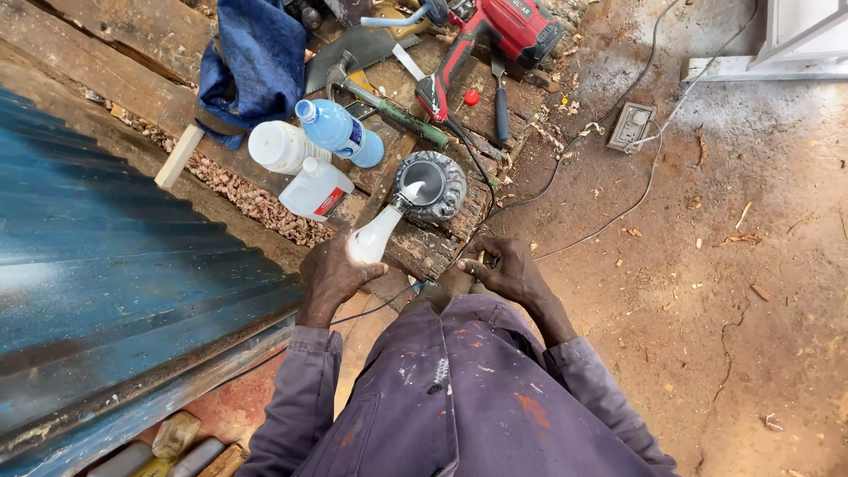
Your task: Preparing a paint or chemical mixture by pouring liquids from various plastic bottles into a container on a workshop bench.
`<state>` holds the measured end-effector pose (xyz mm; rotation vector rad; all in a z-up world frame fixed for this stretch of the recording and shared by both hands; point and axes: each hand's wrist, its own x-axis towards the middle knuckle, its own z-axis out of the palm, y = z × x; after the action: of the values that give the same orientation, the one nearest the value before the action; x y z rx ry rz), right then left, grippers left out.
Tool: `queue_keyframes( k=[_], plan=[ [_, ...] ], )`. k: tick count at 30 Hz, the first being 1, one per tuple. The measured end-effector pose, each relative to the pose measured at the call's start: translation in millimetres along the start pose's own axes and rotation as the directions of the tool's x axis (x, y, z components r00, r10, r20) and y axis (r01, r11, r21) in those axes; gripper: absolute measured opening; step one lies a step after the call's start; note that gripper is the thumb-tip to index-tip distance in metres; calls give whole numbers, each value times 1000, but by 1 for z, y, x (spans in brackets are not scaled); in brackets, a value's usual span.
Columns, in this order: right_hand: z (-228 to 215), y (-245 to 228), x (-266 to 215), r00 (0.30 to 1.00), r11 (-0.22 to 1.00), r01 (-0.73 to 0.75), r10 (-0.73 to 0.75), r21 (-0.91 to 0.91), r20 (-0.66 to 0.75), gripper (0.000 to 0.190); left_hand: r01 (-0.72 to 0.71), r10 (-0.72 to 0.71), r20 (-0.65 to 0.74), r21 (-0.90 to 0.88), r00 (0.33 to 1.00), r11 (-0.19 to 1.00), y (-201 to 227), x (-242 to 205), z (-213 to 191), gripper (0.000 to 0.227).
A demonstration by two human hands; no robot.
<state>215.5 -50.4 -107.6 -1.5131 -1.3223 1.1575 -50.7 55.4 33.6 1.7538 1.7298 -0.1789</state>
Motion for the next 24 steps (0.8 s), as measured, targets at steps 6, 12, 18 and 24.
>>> queue_keyframes(
  k=[6, 12, 18, 24],
  plan=[
    [-6, -3, -2, 999, 999, -47, 47, 2, -9, 30, -15, 15, -4, -13, 1000, 1000, 1, 3, -2, 76],
    [-12, -15, -1, 998, 999, -50, 50, -18, -34, 29, 3, -2, -16, 32, 1000, 999, 0, 6, -6, 74],
    [-16, 5, -1, 997, 998, -66, 66, -5, -28, 29, -3, 4, -23, 31, 1000, 999, 1, 4, -12, 72],
    [-16, 9, -2, 994, 996, -85, 84, -15, -63, 27, -8, 9, -17, 35, 1000, 999, 7, -3, -17, 68]
  ],
)
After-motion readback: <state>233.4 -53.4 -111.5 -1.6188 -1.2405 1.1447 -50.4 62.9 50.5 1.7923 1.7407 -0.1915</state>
